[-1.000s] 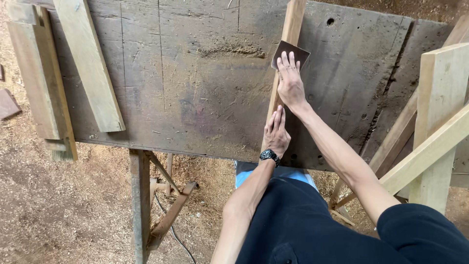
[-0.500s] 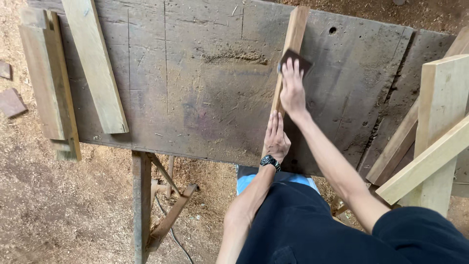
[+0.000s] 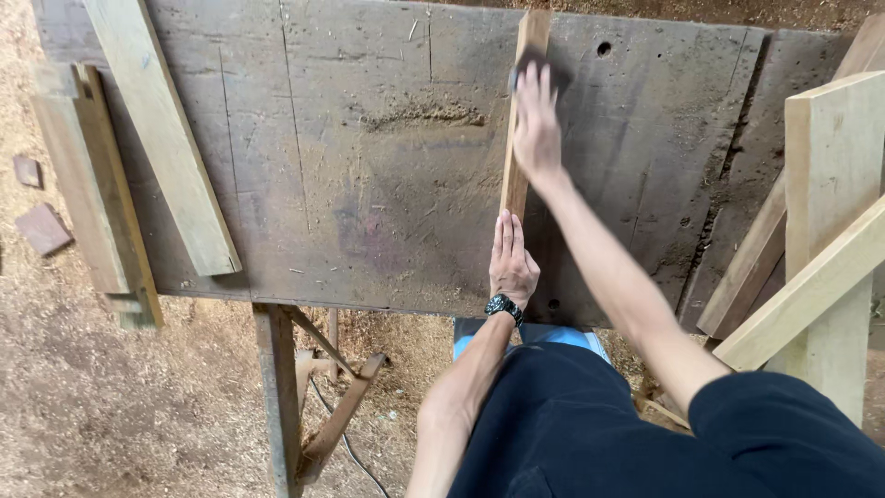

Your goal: The person sands a wooden plank by hand using a piece of sandpaper, moving it back and forth along the surfaces and edges while holding the wood on a workbench.

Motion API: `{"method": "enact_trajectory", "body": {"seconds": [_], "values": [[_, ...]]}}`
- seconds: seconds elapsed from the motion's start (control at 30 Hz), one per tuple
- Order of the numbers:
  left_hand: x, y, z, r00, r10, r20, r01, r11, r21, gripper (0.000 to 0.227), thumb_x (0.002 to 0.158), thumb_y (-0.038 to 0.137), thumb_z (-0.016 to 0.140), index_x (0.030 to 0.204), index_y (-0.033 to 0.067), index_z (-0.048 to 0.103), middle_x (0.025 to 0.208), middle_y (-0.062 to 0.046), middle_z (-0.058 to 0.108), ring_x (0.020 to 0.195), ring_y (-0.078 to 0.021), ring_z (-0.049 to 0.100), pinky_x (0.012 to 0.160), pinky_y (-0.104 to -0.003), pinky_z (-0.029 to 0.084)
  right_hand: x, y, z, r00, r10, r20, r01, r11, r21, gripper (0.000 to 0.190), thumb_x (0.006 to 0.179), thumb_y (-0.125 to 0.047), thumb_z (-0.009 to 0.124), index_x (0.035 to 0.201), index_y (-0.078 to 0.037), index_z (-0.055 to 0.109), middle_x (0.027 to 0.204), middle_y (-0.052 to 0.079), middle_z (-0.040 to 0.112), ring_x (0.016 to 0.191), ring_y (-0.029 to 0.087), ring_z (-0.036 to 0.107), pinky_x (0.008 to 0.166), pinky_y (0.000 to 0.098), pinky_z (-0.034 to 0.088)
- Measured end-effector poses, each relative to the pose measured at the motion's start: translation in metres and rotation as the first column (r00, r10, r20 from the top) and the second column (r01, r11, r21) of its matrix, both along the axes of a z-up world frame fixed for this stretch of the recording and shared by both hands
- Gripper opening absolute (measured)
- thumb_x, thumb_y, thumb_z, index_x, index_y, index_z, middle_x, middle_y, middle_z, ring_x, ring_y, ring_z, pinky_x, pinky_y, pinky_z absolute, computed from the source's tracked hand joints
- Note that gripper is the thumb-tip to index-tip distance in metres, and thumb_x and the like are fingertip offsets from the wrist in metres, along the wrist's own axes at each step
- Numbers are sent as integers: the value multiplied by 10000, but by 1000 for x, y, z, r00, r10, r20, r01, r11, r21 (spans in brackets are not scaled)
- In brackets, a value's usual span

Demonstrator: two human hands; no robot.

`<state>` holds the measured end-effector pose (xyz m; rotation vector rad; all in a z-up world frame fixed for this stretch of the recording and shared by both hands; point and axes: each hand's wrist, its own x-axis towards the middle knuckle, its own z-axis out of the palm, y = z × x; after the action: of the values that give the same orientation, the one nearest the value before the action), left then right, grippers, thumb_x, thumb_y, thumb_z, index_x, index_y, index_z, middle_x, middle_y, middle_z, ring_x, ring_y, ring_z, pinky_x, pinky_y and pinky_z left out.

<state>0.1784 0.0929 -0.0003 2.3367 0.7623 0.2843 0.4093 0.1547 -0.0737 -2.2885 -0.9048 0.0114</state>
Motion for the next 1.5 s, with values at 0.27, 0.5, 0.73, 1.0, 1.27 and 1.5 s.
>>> {"method": "enact_trajectory", "body": {"seconds": [0.27,0.5,0.73,1.0,1.27,1.5], "values": [[1,-1,3,999,-6,-38,6,1000,19,664,882,-5,489,1534,-93,398,1617,-239,396,1527,-356,372,1274,-393,321,26,10,-10,996,-68,-54,72,994,85,413,1172,-52,394,1574,-114,462,1662,168,382,1536,381,373,1258,508,402],[3,0,0,999,2,-45,-1,1000,17,666,878,-9,488,1534,-87,402,1629,-231,390,1529,-350,371,1274,-387,320,28,26,5,954,-79,-290,142,969,201,412,1144,-98,398,1553,-81,447,1639,209,332,1502,411,335,1205,522,418],[4,-3,0,999,2,-47,0,999,46,654,881,-2,487,1523,-94,406,1620,-236,391,1523,-355,375,1276,-387,312,0,11,-5,978,-81,-190,92,995,49,421,1151,-135,390,1552,-69,500,1627,182,367,1490,458,310,1202,599,342],[3,-3,2,998,6,-57,-4,1000,31,664,885,-4,490,1538,-78,397,1631,-227,390,1525,-361,379,1269,-389,325,61,36,-8,938,-103,-331,179,962,205,424,1138,-145,415,1560,-117,441,1627,202,335,1421,413,471,1115,493,523],[4,-3,-2,998,-6,-58,10,999,53,680,878,-1,497,1541,-94,375,1626,-244,376,1524,-369,371,1271,-400,322,37,13,-12,988,-50,-149,78,979,188,400,1152,-88,454,1548,-117,498,1607,215,412,1406,397,526,1089,472,593],[3,-4,-1,998,-3,-60,6,999,50,666,884,-1,494,1537,-88,394,1623,-236,393,1521,-365,379,1264,-392,337,88,40,18,896,-148,-418,213,970,114,393,1147,-160,403,1529,-119,487,1507,244,469,1285,419,589,1025,462,585]]}}
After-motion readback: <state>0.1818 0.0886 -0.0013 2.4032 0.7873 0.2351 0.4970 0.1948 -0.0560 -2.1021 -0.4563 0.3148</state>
